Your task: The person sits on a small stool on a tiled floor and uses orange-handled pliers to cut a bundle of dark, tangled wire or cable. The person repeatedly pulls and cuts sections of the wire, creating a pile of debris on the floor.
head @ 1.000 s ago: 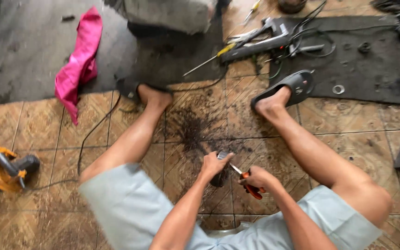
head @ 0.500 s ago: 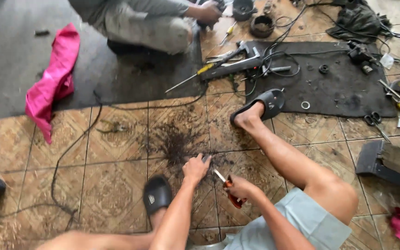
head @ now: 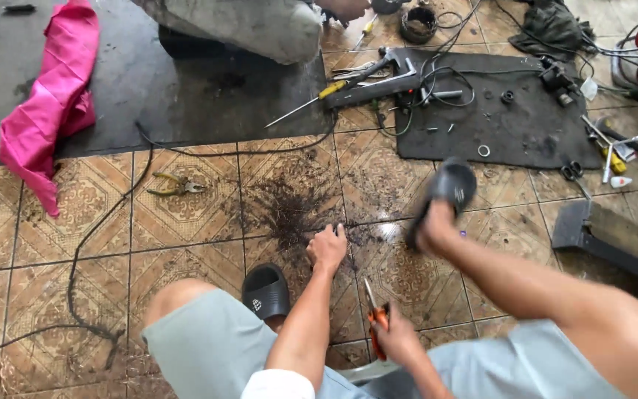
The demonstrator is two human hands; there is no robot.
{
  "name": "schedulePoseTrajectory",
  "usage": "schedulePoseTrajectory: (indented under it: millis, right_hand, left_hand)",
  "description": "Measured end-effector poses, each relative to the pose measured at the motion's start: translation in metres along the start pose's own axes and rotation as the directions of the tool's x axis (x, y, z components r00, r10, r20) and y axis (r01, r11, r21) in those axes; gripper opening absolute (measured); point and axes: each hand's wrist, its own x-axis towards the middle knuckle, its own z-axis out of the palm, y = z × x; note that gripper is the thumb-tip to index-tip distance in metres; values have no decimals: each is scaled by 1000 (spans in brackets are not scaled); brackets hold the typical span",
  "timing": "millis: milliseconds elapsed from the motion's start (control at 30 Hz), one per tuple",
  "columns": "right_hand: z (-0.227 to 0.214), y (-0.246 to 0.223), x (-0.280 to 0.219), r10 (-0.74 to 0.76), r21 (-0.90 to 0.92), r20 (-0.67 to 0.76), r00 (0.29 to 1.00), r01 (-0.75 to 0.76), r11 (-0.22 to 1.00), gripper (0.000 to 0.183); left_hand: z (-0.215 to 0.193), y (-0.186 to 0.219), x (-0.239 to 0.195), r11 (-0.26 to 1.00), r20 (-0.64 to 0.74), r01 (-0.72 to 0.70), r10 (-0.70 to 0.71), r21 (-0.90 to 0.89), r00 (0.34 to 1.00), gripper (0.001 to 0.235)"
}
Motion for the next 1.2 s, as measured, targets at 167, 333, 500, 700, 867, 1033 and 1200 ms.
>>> schedulePoseTrajectory:
  millis: [167,333,500,700,867,1033,1200]
  right_hand:
    - [29,-9,-27,-68,-34,15,998,68,997,37]
    - [-49,-66,-25,-136,-67,204,970,152,986,12]
    - [-101,-111,54,-56,-392,457,888,257,883,31]
    - [-89,-110,141,220,-29,587,779,-251,968,42]
    - [-46,-88,192,205,-61,660,723,-221,973,48]
    - [-71,-116,160,258,-120,664,701,-242,963,39]
    - [-109,-149,142,293,-181,672,680,-233,955,51]
  left_hand:
    - [-6,5,6,1000,85,16,-14,-18,996,61]
    - [-14,6,-4,995,96,99,-101,27,990,86]
    - [-17,-3,32,970,47,234,-232,-65,972,63]
    - [-12,-39,68,942,67,277,-269,-189,961,59]
    - [-2,-18,39,945,109,239,-220,-224,969,52]
    - [-16,3,26,937,106,215,-192,-276,976,44]
    - [-28,18,23,957,136,190,-163,-218,977,52]
